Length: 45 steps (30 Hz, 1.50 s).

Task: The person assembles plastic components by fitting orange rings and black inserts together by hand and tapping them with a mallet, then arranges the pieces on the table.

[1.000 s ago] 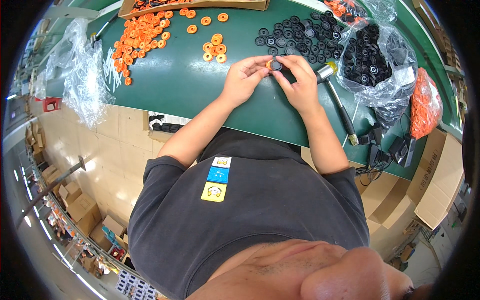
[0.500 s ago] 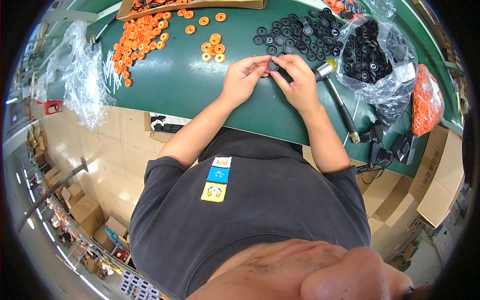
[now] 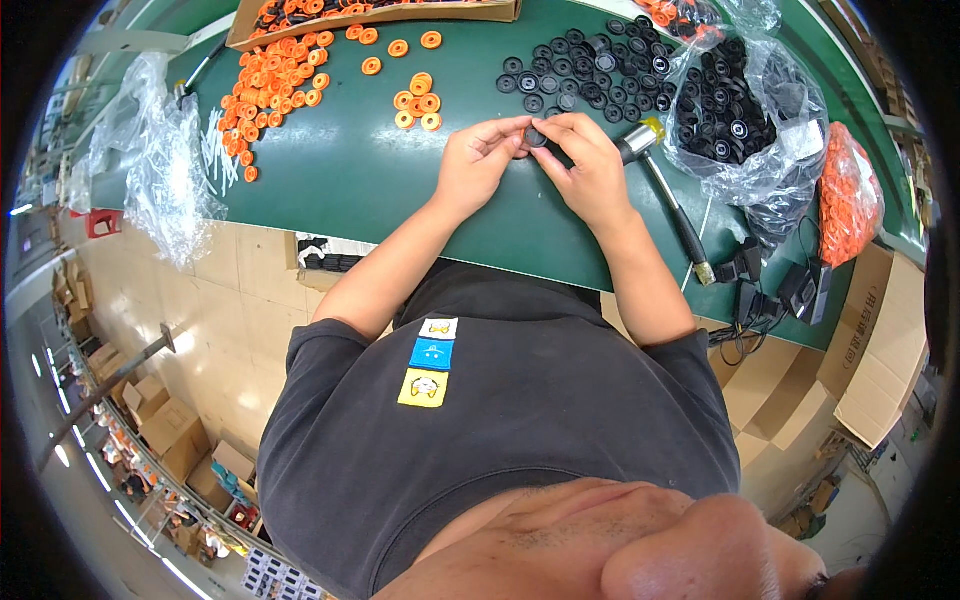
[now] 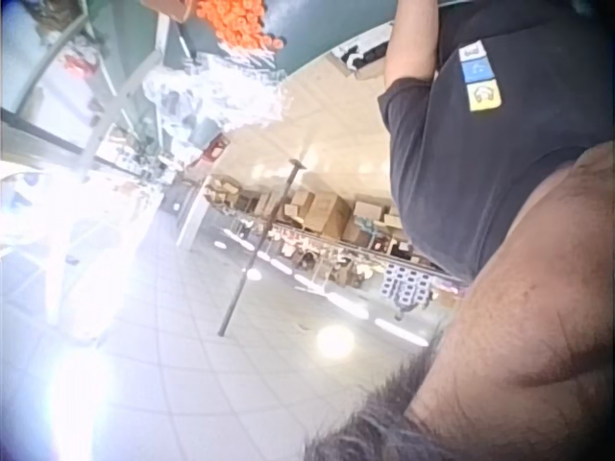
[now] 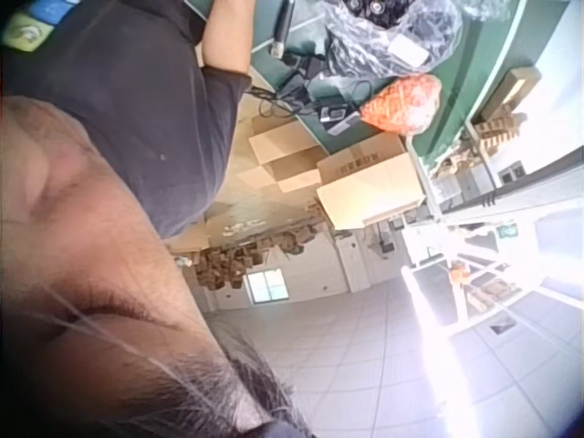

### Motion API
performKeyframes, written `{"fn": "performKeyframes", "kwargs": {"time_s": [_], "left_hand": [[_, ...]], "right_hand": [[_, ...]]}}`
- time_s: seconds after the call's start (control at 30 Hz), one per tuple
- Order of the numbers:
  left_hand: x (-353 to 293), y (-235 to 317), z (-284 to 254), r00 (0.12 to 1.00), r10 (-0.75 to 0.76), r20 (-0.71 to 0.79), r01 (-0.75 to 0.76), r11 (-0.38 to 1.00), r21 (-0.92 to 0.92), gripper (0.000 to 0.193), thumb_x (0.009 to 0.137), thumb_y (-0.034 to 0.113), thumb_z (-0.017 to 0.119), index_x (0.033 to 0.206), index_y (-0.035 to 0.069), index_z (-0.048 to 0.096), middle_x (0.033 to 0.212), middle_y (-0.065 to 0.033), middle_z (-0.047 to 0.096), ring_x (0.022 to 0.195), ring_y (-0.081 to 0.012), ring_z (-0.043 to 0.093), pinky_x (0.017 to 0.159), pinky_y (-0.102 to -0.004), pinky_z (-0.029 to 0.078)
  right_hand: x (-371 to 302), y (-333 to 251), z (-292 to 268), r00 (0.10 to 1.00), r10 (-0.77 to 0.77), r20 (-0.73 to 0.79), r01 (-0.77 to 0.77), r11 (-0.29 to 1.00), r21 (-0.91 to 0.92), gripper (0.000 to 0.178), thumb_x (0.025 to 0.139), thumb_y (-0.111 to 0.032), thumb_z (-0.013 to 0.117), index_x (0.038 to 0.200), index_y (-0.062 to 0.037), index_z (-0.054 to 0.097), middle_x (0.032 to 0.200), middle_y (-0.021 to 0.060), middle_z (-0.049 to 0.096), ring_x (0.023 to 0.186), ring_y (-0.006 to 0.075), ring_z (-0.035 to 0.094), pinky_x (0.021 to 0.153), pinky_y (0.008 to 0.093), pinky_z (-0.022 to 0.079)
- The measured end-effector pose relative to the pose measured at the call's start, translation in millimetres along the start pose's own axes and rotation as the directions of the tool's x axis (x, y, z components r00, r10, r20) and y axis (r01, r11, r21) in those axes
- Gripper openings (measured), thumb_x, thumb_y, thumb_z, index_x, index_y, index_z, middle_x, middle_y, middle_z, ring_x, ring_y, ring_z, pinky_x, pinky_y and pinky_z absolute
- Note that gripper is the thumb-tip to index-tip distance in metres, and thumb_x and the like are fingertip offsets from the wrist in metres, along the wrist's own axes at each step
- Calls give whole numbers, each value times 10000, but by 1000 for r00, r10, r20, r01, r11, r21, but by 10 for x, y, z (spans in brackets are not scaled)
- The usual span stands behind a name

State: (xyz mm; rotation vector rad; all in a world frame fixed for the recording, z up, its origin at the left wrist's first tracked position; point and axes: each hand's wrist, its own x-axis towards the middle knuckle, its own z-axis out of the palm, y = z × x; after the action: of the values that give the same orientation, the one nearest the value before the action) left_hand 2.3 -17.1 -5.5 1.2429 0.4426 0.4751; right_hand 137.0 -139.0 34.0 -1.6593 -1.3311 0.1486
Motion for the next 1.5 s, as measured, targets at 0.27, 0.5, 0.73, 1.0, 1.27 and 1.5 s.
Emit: {"fn": "performKeyframes", "kwargs": {"time_s": [0.27, 0.5, 0.73, 1.0, 1.27, 1.5], "left_hand": [[7, 62, 58, 1000, 0, -21, 0, 1000, -25, 279, 1003, 2, 539, 1261, -54, 632, 1123, -112, 703, 951, -141, 673, 891, -290, 556], [10, 19, 20, 1000, -23, -19, 23, 1000, 10, 282, 1003, 5, 544, 1265, -54, 630, 1117, -106, 700, 952, -136, 669, 886, -286, 555], [10, 25, 25, 1000, -23, -13, 23, 1000, 6, 278, 1005, 10, 543, 1260, -55, 632, 1111, -101, 701, 946, -134, 668, 879, -283, 556], [13, 51, 24, 999, -41, -11, 41, 999, 18, 273, 994, 45, 591, 1245, -50, 642, 1095, -109, 710, 924, -145, 686, 864, -278, 565], [30, 38, -7, 999, -44, 3, 44, 999, -4, 269, 985, 44, 606, 1235, -48, 646, 1081, -114, 714, 913, -152, 691, 858, -287, 568], [29, 107, -50, 997, -71, 37, 73, 995, -68, 252, 995, 53, 592, 1218, -47, 649, 1089, -107, 711, 913, -137, 678, 852, -282, 563]], "right_hand": [[-37, 57, 40, 992, 115, -48, -109, 987, 116, 318, 791, 25, 771, 1100, 15, 693, 1055, 137, 668, 931, 246, 684, 806, 326, 570], [-33, 36, 34, 999, 54, -6, -53, 998, 37, 332, 787, 38, 767, 1110, 8, 694, 1063, 135, 665, 923, 245, 683, 801, 322, 570], [-15, 5, 21, 1000, -3, -29, 3, 1000, 24, 313, 772, 4, 765, 1075, 7, 688, 1008, 137, 660, 899, 302, 674, 770, 356, 552], [-26, -16, 43, 999, 15, -39, -14, 1000, 14, 317, 776, 10, 755, 1087, 4, 691, 984, 130, 653, 863, 303, 666, 735, 361, 548], [-34, -7, 46, 998, 50, -38, -49, 998, 33, 340, 767, 9, 761, 1101, -3, 696, 983, 132, 649, 842, 305, 659, 725, 365, 545], [-29, -35, 53, 998, 61, -28, -59, 996, 68, 310, 769, 8, 760, 1074, -1, 700, 988, 135, 655, 856, 307, 668, 742, 365, 550]]}}
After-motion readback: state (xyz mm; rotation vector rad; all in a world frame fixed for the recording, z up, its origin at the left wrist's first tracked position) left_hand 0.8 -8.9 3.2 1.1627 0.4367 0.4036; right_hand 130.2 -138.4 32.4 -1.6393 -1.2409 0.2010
